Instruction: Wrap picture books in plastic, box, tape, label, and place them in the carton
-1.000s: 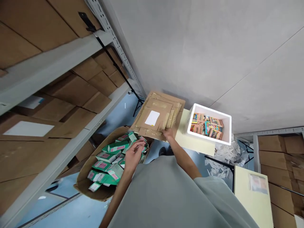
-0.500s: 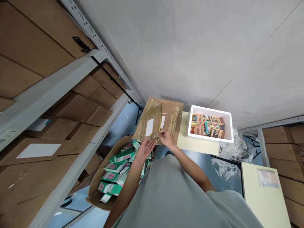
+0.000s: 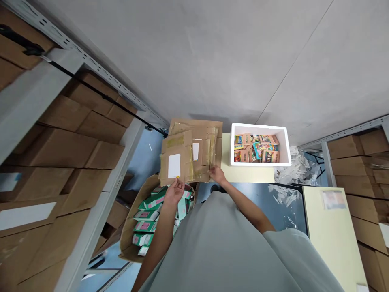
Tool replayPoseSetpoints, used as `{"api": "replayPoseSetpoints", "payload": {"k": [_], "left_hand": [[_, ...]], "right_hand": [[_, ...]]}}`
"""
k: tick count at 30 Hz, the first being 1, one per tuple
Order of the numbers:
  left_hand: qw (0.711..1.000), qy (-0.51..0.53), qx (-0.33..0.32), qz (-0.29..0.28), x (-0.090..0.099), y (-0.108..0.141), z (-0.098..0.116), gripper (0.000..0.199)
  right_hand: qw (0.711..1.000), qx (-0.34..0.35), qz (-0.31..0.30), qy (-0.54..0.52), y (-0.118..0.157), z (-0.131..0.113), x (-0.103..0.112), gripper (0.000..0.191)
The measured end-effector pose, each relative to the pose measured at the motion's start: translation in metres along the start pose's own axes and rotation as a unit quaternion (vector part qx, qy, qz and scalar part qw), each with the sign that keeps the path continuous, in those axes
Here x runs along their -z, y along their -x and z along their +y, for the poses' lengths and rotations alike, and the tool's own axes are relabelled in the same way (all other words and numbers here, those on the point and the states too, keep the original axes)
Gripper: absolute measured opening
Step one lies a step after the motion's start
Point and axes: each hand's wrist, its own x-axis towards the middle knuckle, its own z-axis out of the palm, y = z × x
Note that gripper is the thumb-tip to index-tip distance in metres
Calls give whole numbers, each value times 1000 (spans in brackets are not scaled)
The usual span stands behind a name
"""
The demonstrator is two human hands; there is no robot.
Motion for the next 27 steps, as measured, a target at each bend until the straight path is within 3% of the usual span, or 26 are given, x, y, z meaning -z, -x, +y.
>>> {"api": "replayPoseSetpoints", "payload": {"k": [6, 10, 15, 19, 27], "left_hand": [[992, -87, 40, 77, -9, -3, -42, 20], [986, -130, 5, 107, -3, 1, -48, 19], [980, -151, -59, 115, -5, 1, -46, 17], [980, -132, -100, 107, -8, 4, -26, 17], [980, -52, -189, 41, -9, 11, 63, 30]], "right_hand": [[995, -79, -28, 49, -18, 16, -21, 35], [995, -84, -10, 45, -16, 21, -27, 9], [999, -47, 5, 25, -16, 20, -25, 7], [999, -32, 4, 9, -16, 17, -23, 10], [999, -16, 18, -20, -23, 21, -9, 12]]}}
